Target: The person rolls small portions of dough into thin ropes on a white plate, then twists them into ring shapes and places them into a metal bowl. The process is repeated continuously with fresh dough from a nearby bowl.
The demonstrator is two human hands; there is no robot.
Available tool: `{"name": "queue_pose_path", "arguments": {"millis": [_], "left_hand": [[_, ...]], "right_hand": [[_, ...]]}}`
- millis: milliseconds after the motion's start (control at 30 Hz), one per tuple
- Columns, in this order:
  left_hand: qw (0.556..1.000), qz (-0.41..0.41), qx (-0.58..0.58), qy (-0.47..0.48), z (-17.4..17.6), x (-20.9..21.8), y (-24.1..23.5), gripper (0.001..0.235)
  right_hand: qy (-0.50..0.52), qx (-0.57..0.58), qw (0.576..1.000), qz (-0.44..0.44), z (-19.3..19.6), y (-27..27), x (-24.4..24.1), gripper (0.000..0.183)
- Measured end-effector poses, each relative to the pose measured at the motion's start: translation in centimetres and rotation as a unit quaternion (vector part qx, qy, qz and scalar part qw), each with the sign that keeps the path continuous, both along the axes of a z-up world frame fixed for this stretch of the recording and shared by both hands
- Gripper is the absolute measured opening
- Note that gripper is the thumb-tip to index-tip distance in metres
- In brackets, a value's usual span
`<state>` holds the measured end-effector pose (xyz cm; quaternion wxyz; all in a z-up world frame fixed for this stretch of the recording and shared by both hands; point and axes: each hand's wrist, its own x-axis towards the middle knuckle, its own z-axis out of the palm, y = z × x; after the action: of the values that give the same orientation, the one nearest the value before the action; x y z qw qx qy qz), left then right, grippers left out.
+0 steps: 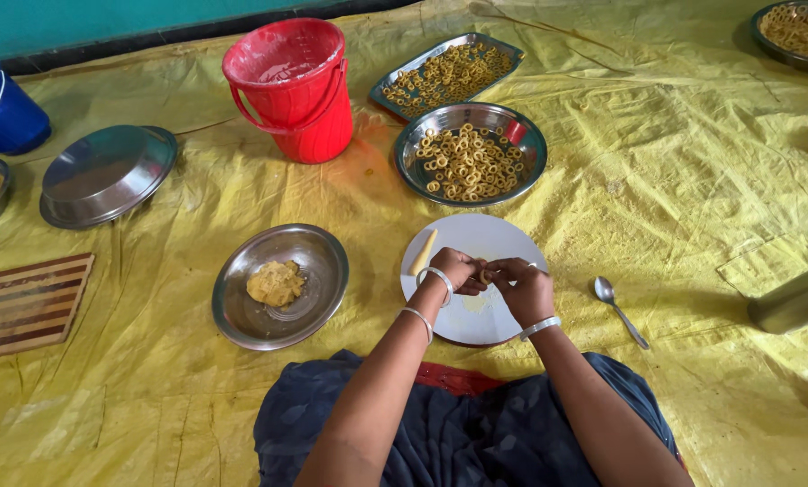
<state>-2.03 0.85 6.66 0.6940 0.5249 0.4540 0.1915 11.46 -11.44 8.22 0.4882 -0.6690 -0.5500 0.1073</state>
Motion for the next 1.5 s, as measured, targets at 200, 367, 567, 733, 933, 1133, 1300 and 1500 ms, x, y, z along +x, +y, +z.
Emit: {"name": "queue_pose_path", "arguments": {"millis": [200,367,567,733,933,1133,1300,1500], "left_hand": [[0.995,-0.058,0.015,0.081,2.7,-0.6,-0.4,0.030],[0.995,-0.067,-0.046,0.063,3.6,-1.7,-0.3,0.025],[0.993,-0.068,-0.065,0.068,3.9,-2.1,-0.3,0.025],[0.984,-0.112,-0.071,0.118,4.5,-2.4,-0.2,0.029],[0.972,-0.170,-0.140,0.087,4.4,-3.1,-0.1,0.031],[0.967,-0.194,-0.125,0.104,4.0,-3.5,0.6,0.031],[0.938,-0.268,-0.097,0.197,5.1,-3.7,0.9,0.034],[0.918,-0.317,-0.060,0.230,5.0,-4.8,0.2,0.027]], "right_hand": [[-0.043,0.047,0.998,0.007,0.9,-0.2,-0.3,0.017],[0.062,0.059,0.996,0.042,1.4,-0.5,-0.2,0.029],[0.017,0.056,0.996,0.063,2.0,-0.7,-0.4,0.027],[0.025,0.067,0.992,0.101,1.9,-0.7,-0.3,0.014],[0.025,0.078,0.979,0.189,0.6,0.2,1.2,0.019],[0.072,-0.088,0.971,0.213,-0.3,0.9,1.5,0.020],[0.014,-0.088,0.970,0.225,-2.2,1.1,2.0,0.014],[0.197,-0.082,0.944,0.250,-7.8,2.8,5.8,0.016]]}}
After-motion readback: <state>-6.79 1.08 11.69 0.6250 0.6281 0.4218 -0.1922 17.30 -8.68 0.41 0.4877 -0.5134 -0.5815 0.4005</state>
